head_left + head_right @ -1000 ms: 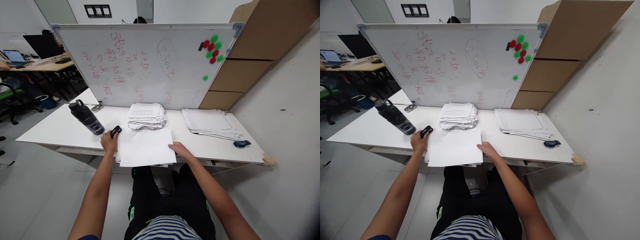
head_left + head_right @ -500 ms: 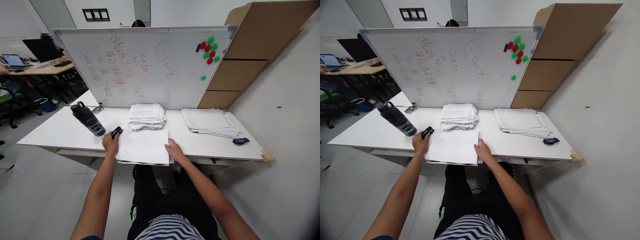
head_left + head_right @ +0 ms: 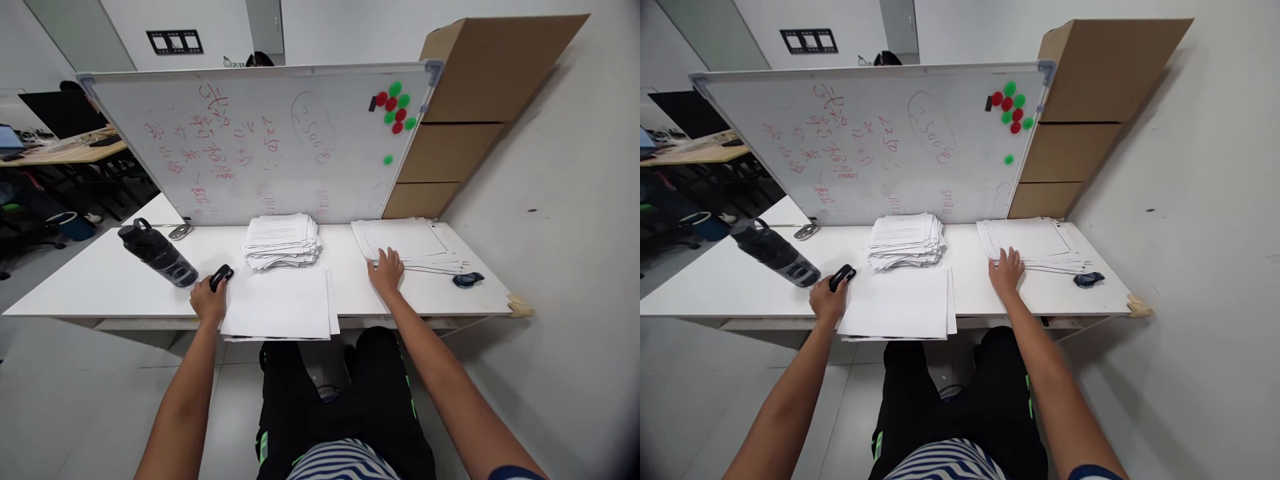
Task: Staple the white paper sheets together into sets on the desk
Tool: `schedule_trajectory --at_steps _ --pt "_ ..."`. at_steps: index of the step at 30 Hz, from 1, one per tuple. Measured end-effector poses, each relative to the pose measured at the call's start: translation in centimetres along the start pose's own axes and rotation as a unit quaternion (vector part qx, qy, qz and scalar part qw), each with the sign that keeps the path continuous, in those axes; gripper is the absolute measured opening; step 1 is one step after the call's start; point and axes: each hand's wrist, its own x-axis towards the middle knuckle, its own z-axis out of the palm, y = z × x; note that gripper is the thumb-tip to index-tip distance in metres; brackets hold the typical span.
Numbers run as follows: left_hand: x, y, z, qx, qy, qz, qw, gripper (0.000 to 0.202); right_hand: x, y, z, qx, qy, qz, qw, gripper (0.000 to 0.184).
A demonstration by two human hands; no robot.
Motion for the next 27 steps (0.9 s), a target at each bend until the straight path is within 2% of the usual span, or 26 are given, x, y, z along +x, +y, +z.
schedule_trajectory --at_steps 4,7,12,15,18,27 --pt "0.1 0.0 0.1 0.002 0.011 0.012 1.0 0.048 1.5 2.4 1.1 -0.003 -0.077 0.049 0.996 0.072" --pt "0.2 -0.1 0.2 0.008 0.016 0.008 1.0 0.051 1.3 2.5 1.4 0.006 -0.054 0.058 0.997 0.073" --pt "0.3 0.1 0.4 0.013 0.019 0.002 1.0 0.054 0.6 1.9 1.1 -0.018 -0.013 0.006 1.0 0.059" --pt "0.3 0.2 0.3 0.018 0.02 0.004 1.0 0.053 0.6 1.9 1.0 -0.03 -0.017 -0.058 0.998 0.046" --pt "0.3 0.3 0.3 0.025 0.018 0.003 1.0 0.052 0.8 2.0 1.2 -0.037 -0.023 -0.101 0.994 0.042" --pt "0.3 0.6 0.2 0.022 0.012 -0.004 1.0 0.053 1.2 2.2 1.6 -0.033 -0.037 -0.088 0.995 0.049"
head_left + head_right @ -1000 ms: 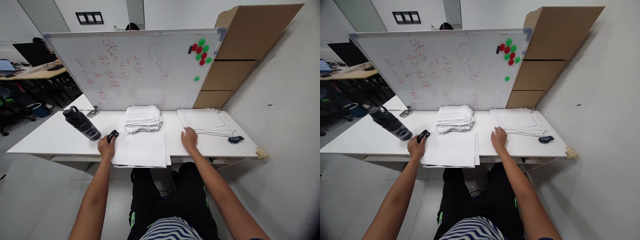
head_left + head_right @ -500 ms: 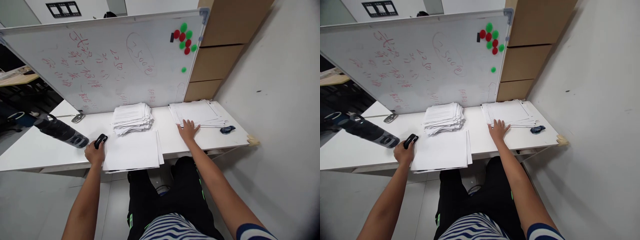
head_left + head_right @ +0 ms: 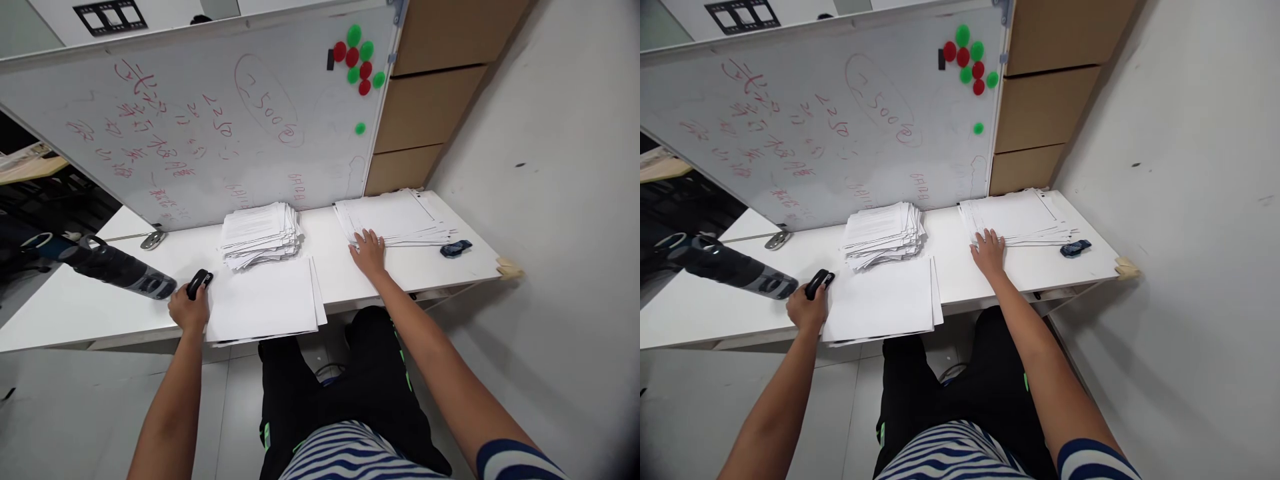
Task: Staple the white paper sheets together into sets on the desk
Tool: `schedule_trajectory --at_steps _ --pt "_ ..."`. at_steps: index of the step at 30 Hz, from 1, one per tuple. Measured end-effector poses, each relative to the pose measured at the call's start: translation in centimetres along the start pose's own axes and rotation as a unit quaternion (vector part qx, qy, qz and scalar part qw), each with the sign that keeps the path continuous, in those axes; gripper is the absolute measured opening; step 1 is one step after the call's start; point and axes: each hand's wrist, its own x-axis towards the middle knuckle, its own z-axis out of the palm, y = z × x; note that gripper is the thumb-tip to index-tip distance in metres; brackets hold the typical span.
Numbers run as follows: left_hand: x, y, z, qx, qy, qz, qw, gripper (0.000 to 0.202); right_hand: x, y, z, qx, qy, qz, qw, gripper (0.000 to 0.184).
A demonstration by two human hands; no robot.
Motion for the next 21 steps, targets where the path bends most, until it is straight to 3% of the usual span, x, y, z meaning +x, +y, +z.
schedule_trajectory --at_steps 13,21 --pt "-0.11 0.32 -0.28 -0.008 -0.003 -0.006 1.0 0.056 0.51 0.1 0.54 -0.001 0.005 -0.018 1.0 0.045" --pt "0.01 0.15 -0.09 -0.025 -0.003 -0.013 1.0 0.057 0.8 -0.09 0.67 -0.012 0.045 -0.041 0.998 0.039"
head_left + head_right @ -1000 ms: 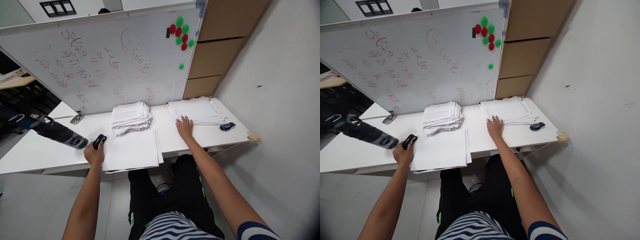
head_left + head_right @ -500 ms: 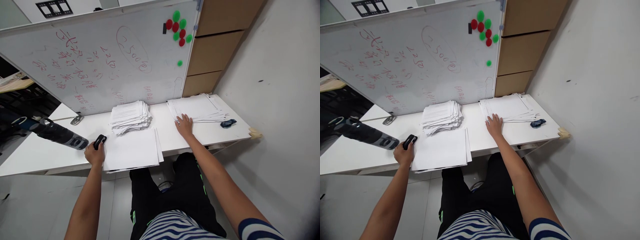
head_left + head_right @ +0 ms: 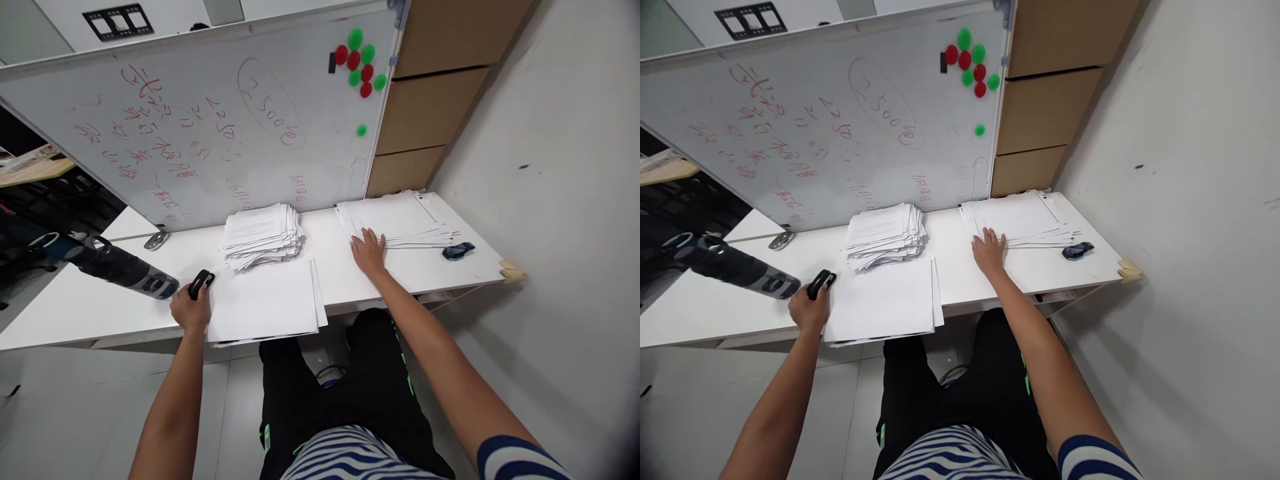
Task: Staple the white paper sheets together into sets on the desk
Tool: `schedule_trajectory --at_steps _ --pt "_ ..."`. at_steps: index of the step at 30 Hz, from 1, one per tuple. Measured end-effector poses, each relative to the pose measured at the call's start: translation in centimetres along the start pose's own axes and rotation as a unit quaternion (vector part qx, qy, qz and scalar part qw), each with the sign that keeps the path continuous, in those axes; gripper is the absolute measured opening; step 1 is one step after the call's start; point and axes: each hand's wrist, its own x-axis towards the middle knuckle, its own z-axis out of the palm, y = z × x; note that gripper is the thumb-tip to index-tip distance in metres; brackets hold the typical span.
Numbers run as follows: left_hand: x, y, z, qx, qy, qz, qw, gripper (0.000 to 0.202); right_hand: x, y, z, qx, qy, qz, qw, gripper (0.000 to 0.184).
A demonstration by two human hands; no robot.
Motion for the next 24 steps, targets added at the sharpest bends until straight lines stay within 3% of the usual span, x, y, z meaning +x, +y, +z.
schedule_trajectory --at_steps 24 --pt "0.1 0.02 -0.04 0.005 0.012 0.007 1.0 0.054 -0.39 0.07 -0.25 0.032 0.089 -0.039 0.995 0.028"
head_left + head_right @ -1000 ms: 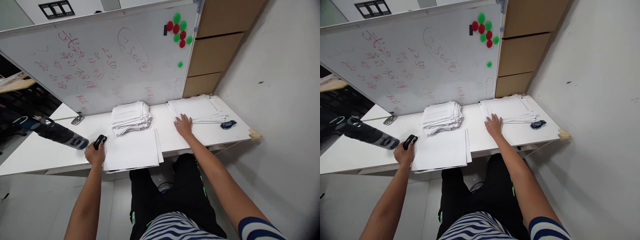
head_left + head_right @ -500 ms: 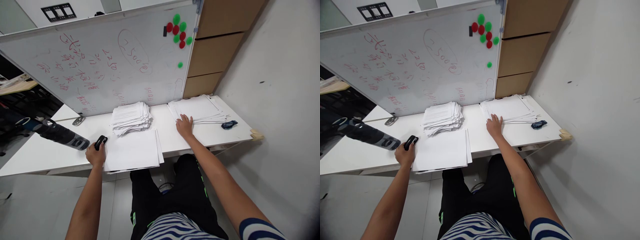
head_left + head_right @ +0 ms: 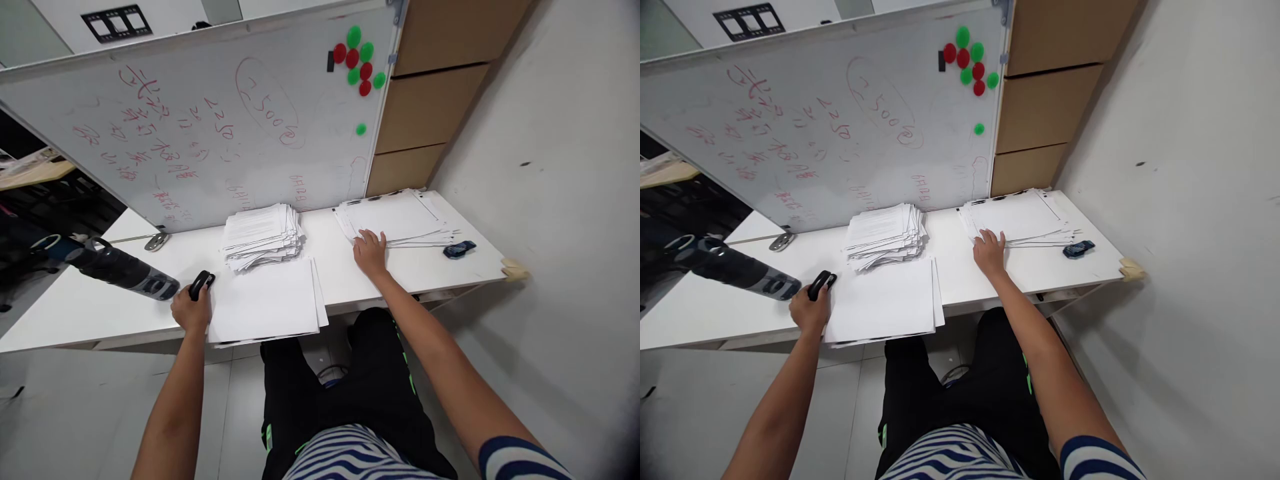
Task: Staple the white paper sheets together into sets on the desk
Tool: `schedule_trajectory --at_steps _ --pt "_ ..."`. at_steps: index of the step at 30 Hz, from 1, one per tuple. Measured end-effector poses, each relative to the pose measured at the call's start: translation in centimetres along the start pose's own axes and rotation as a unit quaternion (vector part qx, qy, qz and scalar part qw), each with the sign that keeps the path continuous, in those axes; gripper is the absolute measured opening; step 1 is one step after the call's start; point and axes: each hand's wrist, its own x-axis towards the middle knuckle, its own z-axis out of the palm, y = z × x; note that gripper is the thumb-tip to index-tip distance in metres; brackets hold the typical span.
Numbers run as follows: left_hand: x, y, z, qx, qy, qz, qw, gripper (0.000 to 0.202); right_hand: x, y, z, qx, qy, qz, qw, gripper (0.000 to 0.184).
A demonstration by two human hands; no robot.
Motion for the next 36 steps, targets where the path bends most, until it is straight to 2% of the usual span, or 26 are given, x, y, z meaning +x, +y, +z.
schedule_trajectory --at_steps 4,7,12,15,20,22,24,26,28,31,33,36 --pt "0.1 -0.4 0.2 -0.001 0.006 0.003 1.0 0.053 -0.2 -0.1 -0.7 0.003 0.034 -0.034 0.999 0.028" --pt "0.0 -0.6 0.3 0.003 0.018 -0.001 1.0 0.053 -0.4 -0.7 -2.1 0.006 0.065 -0.067 0.996 0.027" --pt "-0.4 0.3 -0.3 0.012 0.029 -0.016 0.999 0.066 -0.4 -2.6 -6.4 0.035 0.09 -0.098 0.99 0.024" --pt "-0.9 1.3 -1.0 0.008 0.061 -0.005 0.998 0.064 0.1 -3.7 -9.5 0.07 0.089 -0.113 0.987 0.023" --pt "-2.2 4.3 -3.0 -0.049 0.084 0.084 0.992 0.058 0.7 -4.9 -14.2 0.135 0.074 -0.161 0.975 0.024" --pt "-3.2 6.6 -4.3 -0.092 0.077 0.14 0.983 0.056 0.8 -5.3 -15.7 0.16 0.072 -0.182 0.968 0.024" --pt "-4.8 9.5 -6.0 -0.159 0.065 0.215 0.961 0.051 0.8 -5.8 -17.0 0.173 0.074 -0.196 0.962 0.024" --pt "-6.8 12.8 -8.0 -0.237 0.013 0.291 0.927 0.047 0.8 -6.5 -18.1 0.18 0.077 -0.204 0.959 0.025" --pt "-9.2 16.2 -10.1 -0.287 -0.067 0.356 0.887 0.048 0.6 -7.3 -19.2 0.187 0.074 -0.223 0.954 0.026" --pt "-12.3 20.5 -12.7 -0.312 -0.16 0.421 0.836 0.063 0.3 -8.8 -21.0 0.202 0.069 -0.269 0.939 0.024" --pt "-13.9 22.5 -13.8 -0.335 -0.22 0.423 0.813 0.057 0.1 -9.9 -22.2 0.209 0.072 -0.298 0.929 0.021" --pt "-15.1 23.8 -14.1 -0.394 -0.317 0.35 0.789 0.027 -0.1 -11.5 -23.9 0.207 0.073 -0.317 0.923 0.021"
